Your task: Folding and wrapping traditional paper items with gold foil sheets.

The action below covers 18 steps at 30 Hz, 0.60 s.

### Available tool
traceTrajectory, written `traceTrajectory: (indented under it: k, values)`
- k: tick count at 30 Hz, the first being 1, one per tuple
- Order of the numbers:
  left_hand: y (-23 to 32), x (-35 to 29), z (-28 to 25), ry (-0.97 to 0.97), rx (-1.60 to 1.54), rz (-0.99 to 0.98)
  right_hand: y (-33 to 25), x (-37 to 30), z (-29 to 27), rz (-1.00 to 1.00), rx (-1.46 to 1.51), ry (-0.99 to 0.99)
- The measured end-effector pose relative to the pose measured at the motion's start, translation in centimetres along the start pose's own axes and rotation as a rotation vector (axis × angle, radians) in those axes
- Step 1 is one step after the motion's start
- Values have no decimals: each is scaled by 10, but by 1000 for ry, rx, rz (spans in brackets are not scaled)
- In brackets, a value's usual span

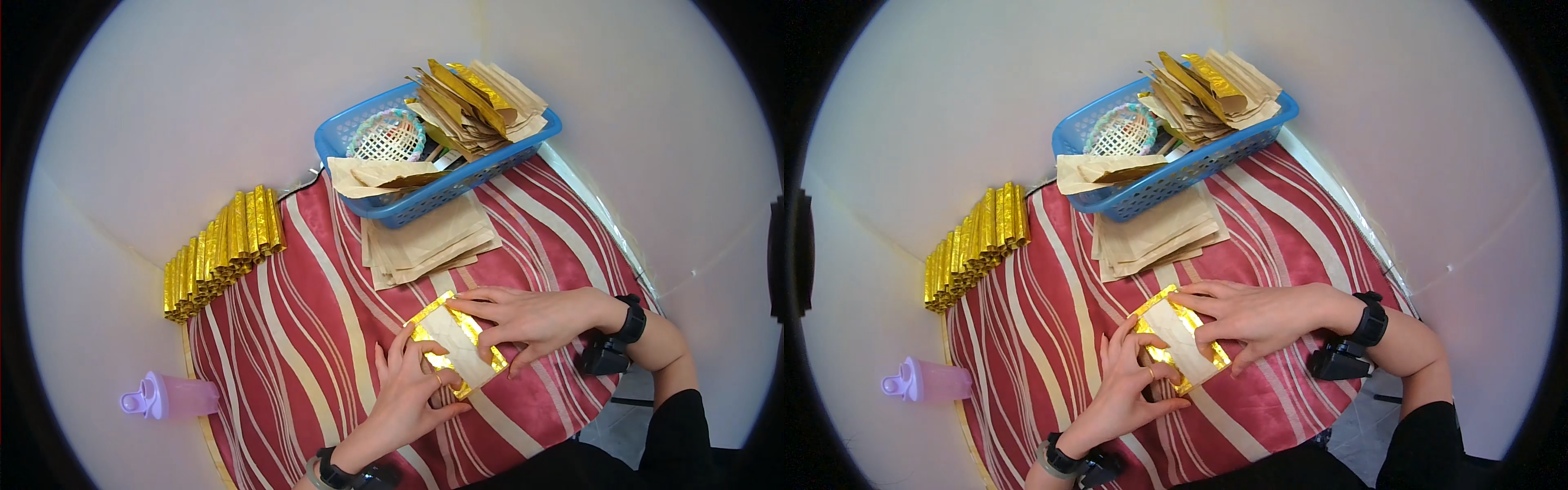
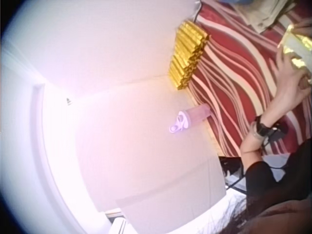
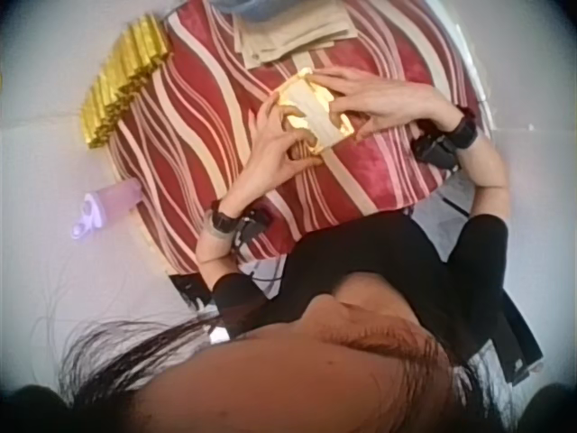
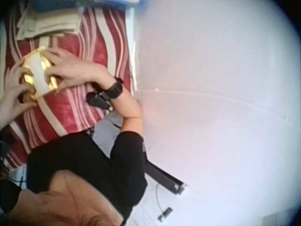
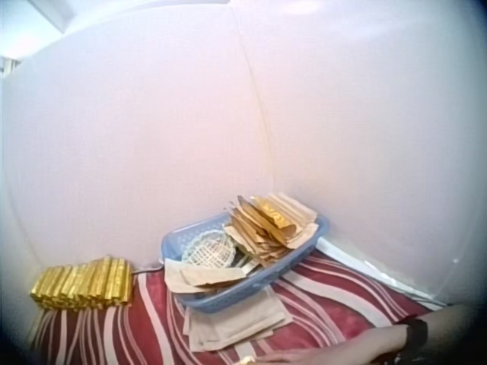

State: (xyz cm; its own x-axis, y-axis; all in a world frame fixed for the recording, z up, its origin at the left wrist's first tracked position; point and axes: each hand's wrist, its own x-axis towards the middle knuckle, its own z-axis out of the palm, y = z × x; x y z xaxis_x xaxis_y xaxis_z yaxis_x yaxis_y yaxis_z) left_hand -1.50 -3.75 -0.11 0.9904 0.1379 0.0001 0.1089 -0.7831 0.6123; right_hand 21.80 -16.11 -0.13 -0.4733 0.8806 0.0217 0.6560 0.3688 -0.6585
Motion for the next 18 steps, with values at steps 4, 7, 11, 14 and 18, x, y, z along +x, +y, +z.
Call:
traceTrajectory:
  k: [4,7,11,14,18]
  values:
    - [-1,-1,4,2,-12,-9,0,0,1,-8,2,13]
    - [2,0,4,26,14,-31,1,1,1,-12,15,27]
    - [2,0,4,47,1,-23,0,1,1,-26,-1,47]
    - [0,-2,5,60,15,-23,-2,1,1,-11,-4,46]
    - [0,-2,5,71,-21,-31,-4,-1,-1,-2,-51,32]
